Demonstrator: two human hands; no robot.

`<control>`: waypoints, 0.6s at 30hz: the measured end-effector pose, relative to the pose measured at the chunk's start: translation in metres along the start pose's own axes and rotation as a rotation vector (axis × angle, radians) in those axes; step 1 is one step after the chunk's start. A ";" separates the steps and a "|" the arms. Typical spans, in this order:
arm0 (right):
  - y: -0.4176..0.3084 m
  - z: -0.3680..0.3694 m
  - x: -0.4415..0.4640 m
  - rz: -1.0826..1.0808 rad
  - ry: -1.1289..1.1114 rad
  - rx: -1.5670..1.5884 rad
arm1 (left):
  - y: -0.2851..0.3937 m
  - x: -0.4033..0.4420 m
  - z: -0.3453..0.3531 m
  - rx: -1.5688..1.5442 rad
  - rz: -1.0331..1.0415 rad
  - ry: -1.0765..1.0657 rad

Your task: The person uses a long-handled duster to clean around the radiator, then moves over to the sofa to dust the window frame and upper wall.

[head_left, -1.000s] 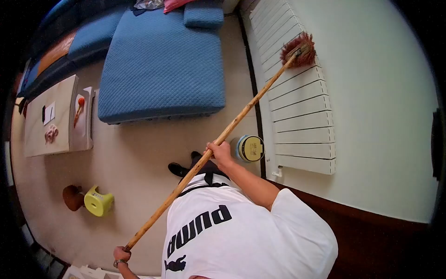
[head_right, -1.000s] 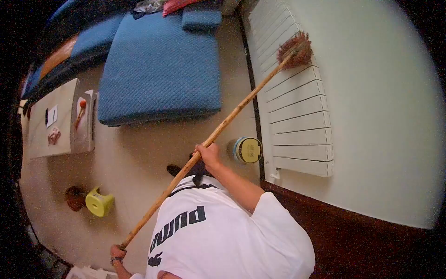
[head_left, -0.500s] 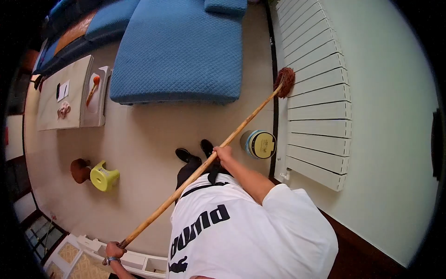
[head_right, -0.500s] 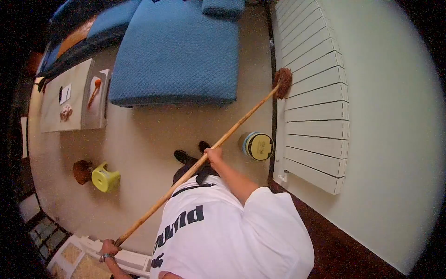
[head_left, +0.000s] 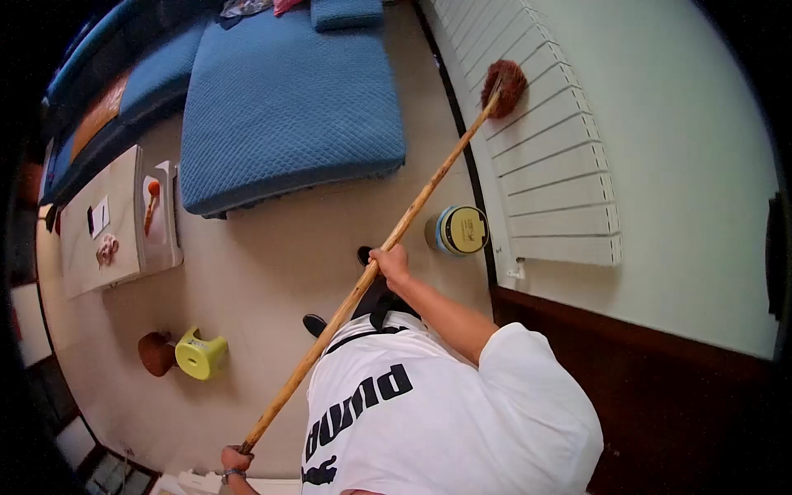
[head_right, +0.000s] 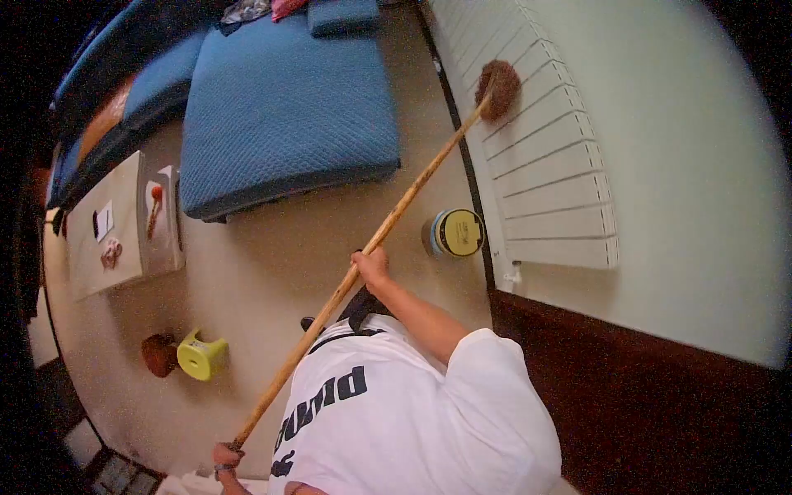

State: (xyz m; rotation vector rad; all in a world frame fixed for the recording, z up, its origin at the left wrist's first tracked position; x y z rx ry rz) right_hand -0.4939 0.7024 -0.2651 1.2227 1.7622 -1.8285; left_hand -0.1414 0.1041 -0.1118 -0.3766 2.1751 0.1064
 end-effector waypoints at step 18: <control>0.037 0.018 -0.129 0.011 -0.072 0.266 | -0.078 0.014 0.019 -0.108 0.066 0.168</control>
Point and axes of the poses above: each hand's wrist, its own x-axis towards the middle knuckle, its own z-axis out of the palm, y = z × x, the point moved 6 cm from there along x, towards the middle knuckle, and after that the axes turned 12 degrees about z, right-handed, at the moved point
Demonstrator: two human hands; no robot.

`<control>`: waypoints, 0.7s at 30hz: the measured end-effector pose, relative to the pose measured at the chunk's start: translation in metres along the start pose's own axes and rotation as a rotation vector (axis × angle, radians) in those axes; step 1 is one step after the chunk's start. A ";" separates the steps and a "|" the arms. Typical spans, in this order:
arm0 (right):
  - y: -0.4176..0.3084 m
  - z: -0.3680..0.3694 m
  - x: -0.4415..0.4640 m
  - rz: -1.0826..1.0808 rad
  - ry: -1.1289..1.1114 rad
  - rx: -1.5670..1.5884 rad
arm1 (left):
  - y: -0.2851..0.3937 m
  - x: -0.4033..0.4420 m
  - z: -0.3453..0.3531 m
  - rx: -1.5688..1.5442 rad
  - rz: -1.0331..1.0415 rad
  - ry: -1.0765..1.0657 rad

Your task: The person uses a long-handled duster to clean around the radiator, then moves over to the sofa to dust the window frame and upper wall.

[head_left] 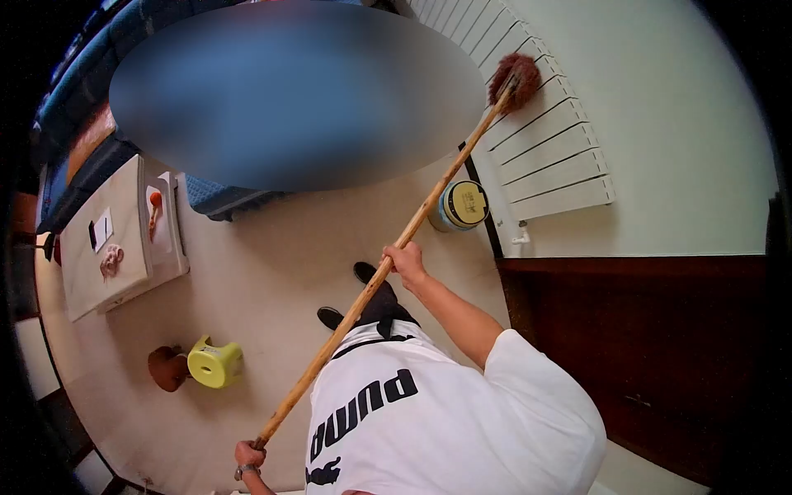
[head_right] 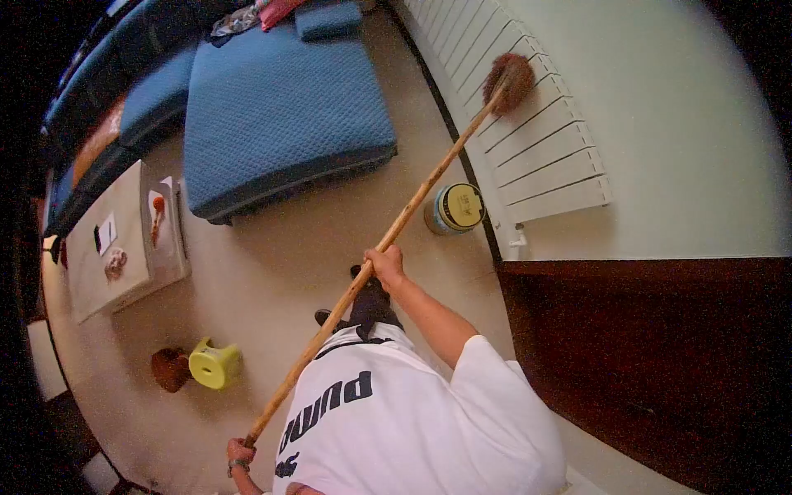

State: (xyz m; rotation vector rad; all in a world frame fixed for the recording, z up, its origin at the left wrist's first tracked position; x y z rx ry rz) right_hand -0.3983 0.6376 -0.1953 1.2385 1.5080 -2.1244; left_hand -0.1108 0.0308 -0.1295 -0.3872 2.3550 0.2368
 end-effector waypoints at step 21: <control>0.049 -0.021 0.118 0.184 0.291 -0.179 | 0.053 -0.022 -0.070 0.160 -0.064 -0.138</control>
Point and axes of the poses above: each hand's wrist, its own x-axis towards the middle knuckle, its own z-axis out of the palm, y = z × x, the point moved 6 cm from there along x, towards the middle knuckle, and after that the axes turned 12 degrees about z, right-handed, at the moved point
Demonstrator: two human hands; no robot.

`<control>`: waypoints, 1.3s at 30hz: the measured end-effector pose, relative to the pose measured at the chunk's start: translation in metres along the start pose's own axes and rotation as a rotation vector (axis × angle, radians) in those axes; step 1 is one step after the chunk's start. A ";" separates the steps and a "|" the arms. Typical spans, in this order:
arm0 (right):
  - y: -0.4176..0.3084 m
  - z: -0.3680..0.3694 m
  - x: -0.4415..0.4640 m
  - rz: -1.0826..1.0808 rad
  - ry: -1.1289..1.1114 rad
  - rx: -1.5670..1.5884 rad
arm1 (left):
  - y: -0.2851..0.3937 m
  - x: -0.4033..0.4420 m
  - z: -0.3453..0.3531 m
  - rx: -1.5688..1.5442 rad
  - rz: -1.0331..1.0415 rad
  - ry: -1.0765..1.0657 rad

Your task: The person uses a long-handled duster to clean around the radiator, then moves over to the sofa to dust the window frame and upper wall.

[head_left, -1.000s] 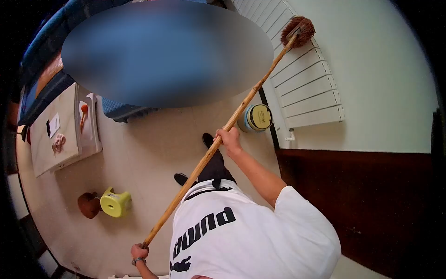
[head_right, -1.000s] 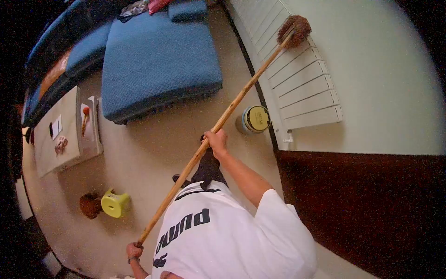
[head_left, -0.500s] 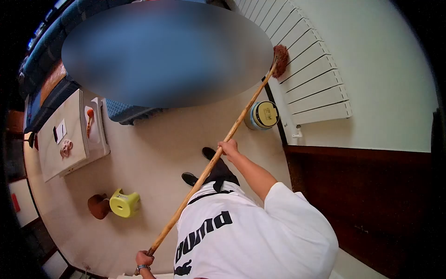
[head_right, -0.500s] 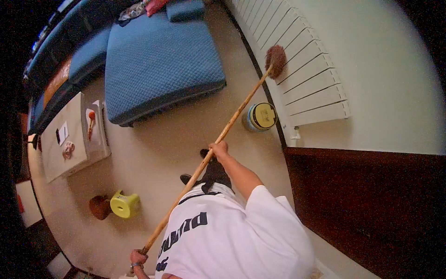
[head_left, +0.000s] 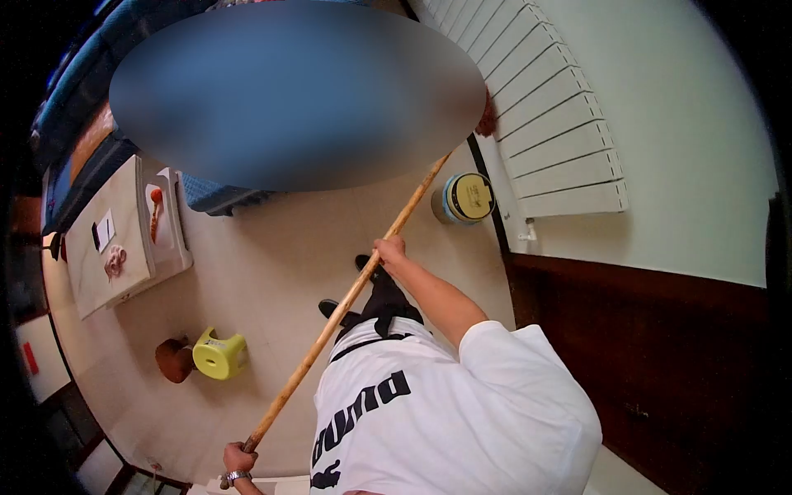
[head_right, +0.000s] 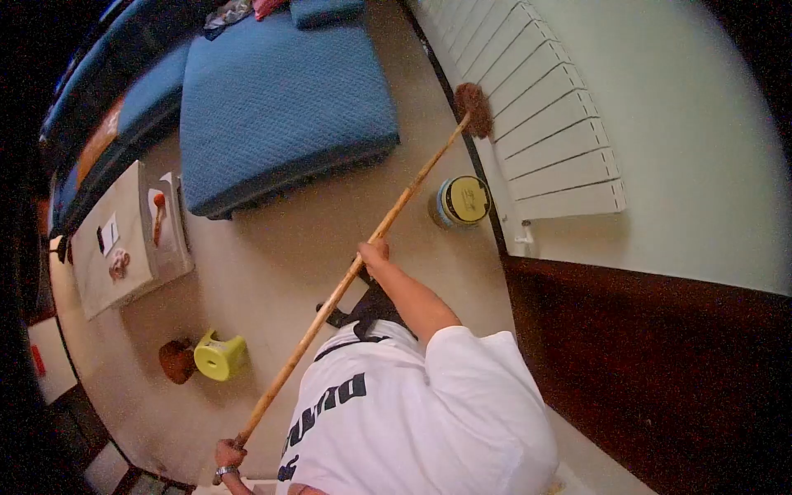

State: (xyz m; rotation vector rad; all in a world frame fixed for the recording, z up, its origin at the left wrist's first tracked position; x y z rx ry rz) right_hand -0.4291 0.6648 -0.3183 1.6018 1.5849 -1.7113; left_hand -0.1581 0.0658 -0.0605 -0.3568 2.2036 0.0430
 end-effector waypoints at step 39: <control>0.045 -0.026 -0.040 0.049 0.114 -0.253 | -0.032 0.005 -0.022 0.080 0.148 0.053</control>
Point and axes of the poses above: each hand's wrist, its own x-axis towards the middle knuckle, its own z-axis out of the palm, y = z × x, the point moved 6 cm from there along x, towards the middle knuckle, and after that the axes turned 12 degrees about z, right-handed, at the moved point
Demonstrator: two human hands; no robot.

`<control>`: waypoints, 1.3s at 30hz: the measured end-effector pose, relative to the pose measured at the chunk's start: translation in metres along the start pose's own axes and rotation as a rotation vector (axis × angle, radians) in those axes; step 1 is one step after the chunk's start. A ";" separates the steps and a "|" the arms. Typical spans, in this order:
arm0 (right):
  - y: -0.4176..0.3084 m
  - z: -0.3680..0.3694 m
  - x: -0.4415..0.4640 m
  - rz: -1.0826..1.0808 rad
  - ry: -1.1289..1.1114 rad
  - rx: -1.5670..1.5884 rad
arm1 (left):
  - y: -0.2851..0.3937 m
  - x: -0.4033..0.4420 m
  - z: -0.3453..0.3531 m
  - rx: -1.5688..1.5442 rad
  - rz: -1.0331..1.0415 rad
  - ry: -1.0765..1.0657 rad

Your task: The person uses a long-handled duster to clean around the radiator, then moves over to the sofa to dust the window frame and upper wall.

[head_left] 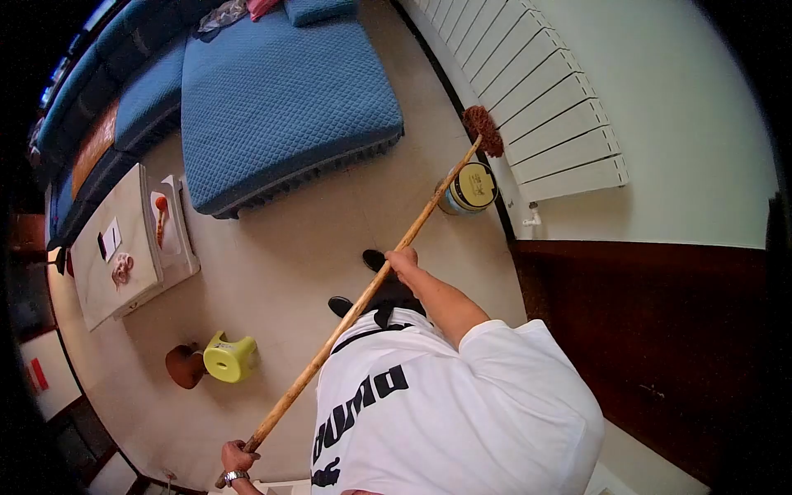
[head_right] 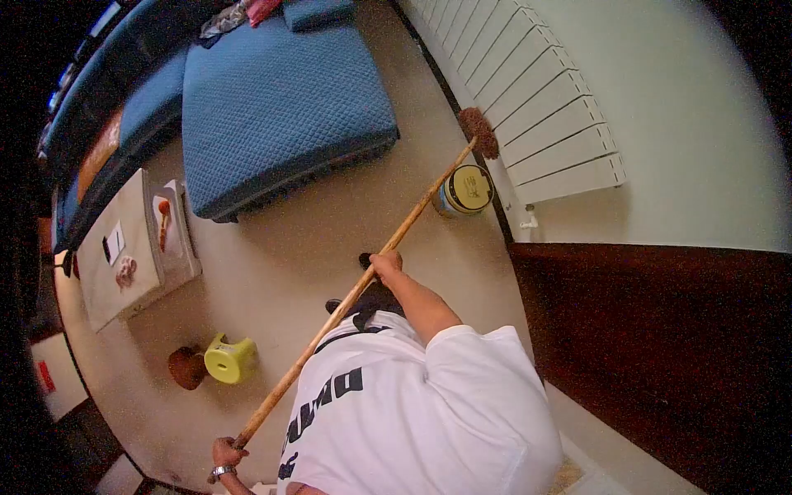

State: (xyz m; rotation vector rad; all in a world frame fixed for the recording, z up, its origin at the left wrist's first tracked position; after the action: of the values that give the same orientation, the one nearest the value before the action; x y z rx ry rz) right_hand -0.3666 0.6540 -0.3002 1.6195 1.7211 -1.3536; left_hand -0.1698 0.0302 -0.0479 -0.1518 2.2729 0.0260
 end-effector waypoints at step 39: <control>-0.081 -0.003 -0.172 -0.168 -1.074 0.943 | -0.032 0.012 0.090 -0.010 -0.058 0.143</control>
State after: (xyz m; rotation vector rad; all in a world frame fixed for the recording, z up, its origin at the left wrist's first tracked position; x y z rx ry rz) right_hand -0.3990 0.5794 -0.1282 0.6826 0.5611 -2.6534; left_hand -0.1050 0.0032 -0.1144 -0.2309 2.4106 -0.0042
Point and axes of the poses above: each hand's wrist, its own x-axis towards the middle knuckle, its own z-axis out of the palm, y = z × x, the point moved 6 cm from there along x, towards the middle knuckle, and after that the axes turned 12 degrees about z, right-handed, at the moved point
